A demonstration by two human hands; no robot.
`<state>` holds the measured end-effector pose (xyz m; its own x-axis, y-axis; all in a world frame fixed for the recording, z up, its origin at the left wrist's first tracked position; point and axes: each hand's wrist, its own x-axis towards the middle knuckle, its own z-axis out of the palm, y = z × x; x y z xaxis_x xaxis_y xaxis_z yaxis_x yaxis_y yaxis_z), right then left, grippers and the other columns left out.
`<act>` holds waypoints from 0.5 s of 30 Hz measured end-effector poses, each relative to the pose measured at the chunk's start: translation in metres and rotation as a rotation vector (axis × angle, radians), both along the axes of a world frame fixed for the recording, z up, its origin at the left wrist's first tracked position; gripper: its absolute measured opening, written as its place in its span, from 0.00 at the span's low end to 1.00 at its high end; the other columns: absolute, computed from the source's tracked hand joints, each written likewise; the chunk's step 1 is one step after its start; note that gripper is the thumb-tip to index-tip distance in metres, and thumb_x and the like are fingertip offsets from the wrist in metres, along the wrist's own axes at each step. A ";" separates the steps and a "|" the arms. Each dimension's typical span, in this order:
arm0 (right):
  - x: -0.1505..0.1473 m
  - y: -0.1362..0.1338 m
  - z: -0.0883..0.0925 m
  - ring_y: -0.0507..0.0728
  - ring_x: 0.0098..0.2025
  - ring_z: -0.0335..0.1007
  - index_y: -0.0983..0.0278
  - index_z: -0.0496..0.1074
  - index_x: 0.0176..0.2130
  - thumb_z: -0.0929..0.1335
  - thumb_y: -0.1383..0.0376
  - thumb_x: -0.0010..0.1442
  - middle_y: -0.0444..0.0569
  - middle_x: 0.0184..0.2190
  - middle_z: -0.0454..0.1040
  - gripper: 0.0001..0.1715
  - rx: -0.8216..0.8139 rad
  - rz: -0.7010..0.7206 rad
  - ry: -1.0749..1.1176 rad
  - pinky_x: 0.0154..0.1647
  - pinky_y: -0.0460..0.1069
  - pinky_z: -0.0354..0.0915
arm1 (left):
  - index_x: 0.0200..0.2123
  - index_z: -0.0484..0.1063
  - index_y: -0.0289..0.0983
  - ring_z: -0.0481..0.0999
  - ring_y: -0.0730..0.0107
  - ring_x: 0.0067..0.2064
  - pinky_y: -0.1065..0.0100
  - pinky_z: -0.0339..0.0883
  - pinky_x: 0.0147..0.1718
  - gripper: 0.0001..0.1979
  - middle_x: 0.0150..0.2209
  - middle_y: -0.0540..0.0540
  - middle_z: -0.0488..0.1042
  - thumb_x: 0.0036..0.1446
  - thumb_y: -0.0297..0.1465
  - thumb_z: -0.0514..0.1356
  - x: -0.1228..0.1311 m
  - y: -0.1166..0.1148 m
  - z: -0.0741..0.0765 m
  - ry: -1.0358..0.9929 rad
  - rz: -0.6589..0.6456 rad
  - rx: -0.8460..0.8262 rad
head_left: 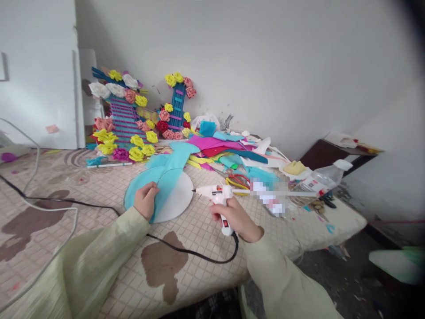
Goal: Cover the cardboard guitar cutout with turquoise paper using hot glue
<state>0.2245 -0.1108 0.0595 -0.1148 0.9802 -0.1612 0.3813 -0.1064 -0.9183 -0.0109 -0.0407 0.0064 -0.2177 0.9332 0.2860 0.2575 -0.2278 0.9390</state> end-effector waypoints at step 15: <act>-0.044 -0.020 -0.014 0.47 0.15 0.59 0.67 0.65 0.19 0.64 0.67 0.47 0.42 0.14 0.64 0.08 -0.118 0.227 0.011 0.14 0.41 0.55 | 0.20 0.62 0.35 0.61 0.75 0.20 0.70 0.58 0.21 0.17 0.18 0.55 0.58 0.55 0.40 0.54 -0.003 0.006 -0.013 0.040 -0.025 0.020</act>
<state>0.1808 -0.1306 0.0450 -0.3325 0.9035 -0.2705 0.3977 -0.1258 -0.9089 -0.0137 -0.0351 -0.0062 -0.1826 0.9320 0.3131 0.2888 -0.2536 0.9232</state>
